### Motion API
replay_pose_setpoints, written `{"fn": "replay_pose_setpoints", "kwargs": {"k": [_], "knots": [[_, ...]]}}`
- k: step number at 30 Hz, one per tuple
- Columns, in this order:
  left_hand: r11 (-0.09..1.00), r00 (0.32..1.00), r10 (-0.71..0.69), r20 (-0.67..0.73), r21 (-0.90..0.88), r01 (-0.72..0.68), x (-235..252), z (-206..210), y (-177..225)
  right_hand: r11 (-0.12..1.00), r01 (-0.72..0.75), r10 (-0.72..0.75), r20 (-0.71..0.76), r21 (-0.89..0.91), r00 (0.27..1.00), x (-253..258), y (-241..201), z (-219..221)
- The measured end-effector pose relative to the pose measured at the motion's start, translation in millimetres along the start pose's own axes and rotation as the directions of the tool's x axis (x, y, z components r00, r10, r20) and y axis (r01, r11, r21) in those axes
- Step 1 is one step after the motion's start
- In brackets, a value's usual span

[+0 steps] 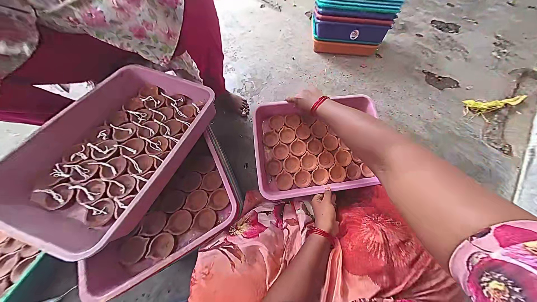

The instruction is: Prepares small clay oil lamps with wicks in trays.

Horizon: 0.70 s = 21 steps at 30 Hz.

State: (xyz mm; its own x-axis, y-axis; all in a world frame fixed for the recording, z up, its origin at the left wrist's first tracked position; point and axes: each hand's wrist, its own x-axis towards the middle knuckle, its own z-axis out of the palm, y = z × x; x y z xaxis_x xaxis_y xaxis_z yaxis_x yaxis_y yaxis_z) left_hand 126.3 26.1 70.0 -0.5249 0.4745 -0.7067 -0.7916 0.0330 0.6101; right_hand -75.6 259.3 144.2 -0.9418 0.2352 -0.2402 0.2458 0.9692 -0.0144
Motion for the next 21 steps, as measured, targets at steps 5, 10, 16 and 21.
{"fn": "replay_pose_setpoints", "kwargs": {"k": [5,10,16,21], "knots": [[0.991,0.983,-0.117,-0.142,-0.083,0.106,18,-8,-7,0.996,0.083,-0.078,0.146,-0.031,0.986,42,-38,52],[0.980,0.965,-0.142,-0.218,-0.171,0.106,32,-16,-10,0.997,0.062,-0.070,0.195,0.044,0.978,60,-42,77],[0.973,0.956,-0.191,-0.223,-0.172,0.155,35,-22,-15,0.995,0.037,-0.054,0.208,0.088,0.977,65,-40,99],[0.966,0.950,-0.248,-0.190,-0.119,0.228,26,-27,-8,0.814,-0.084,0.176,-0.106,0.575,0.979,6,-27,87]]}}
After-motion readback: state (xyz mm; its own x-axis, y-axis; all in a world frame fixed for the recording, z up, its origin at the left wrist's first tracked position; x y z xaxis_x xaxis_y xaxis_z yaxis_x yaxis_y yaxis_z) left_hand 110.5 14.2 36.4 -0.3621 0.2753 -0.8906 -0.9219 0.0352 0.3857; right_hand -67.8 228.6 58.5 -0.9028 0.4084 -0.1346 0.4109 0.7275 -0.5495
